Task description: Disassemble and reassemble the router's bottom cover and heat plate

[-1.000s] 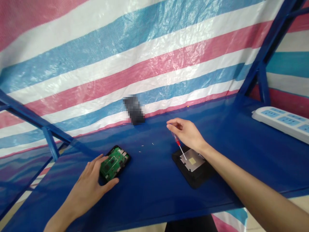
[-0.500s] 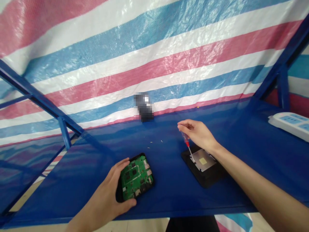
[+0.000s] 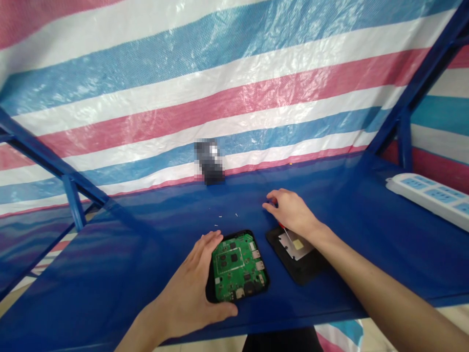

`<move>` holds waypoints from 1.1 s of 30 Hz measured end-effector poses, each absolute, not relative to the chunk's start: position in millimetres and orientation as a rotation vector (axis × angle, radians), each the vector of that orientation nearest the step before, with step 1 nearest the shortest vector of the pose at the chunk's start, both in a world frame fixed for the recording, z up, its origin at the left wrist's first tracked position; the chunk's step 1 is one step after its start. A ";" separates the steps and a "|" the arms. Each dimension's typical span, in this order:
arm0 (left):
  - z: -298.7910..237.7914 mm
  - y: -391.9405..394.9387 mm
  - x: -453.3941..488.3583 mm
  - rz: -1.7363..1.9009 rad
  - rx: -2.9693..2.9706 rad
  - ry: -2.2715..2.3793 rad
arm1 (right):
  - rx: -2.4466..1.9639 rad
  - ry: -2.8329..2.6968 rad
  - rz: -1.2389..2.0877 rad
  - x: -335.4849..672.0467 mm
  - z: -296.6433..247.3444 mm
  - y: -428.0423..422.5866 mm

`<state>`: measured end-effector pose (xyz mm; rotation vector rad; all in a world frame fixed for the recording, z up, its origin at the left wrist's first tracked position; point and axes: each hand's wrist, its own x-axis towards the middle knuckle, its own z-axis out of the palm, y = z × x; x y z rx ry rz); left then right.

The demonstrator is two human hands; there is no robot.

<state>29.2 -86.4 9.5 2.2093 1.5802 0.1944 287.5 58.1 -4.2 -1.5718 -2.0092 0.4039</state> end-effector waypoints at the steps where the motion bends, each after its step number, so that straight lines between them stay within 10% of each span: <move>1: 9.5 -86.1 29.1 0.187 2.208 1.581 | -1.564 -2.017 0.389 287.1 -2.9 56.7; 14: -0.6 -63.3 23.1 0.342 2.296 1.487 | -0.892 -2.626 0.562 284.5 28.3 10.6; 33: -13.4 -58.0 20.3 0.426 2.254 1.469 | -1.252 -2.618 1.077 282.1 30.7 -14.9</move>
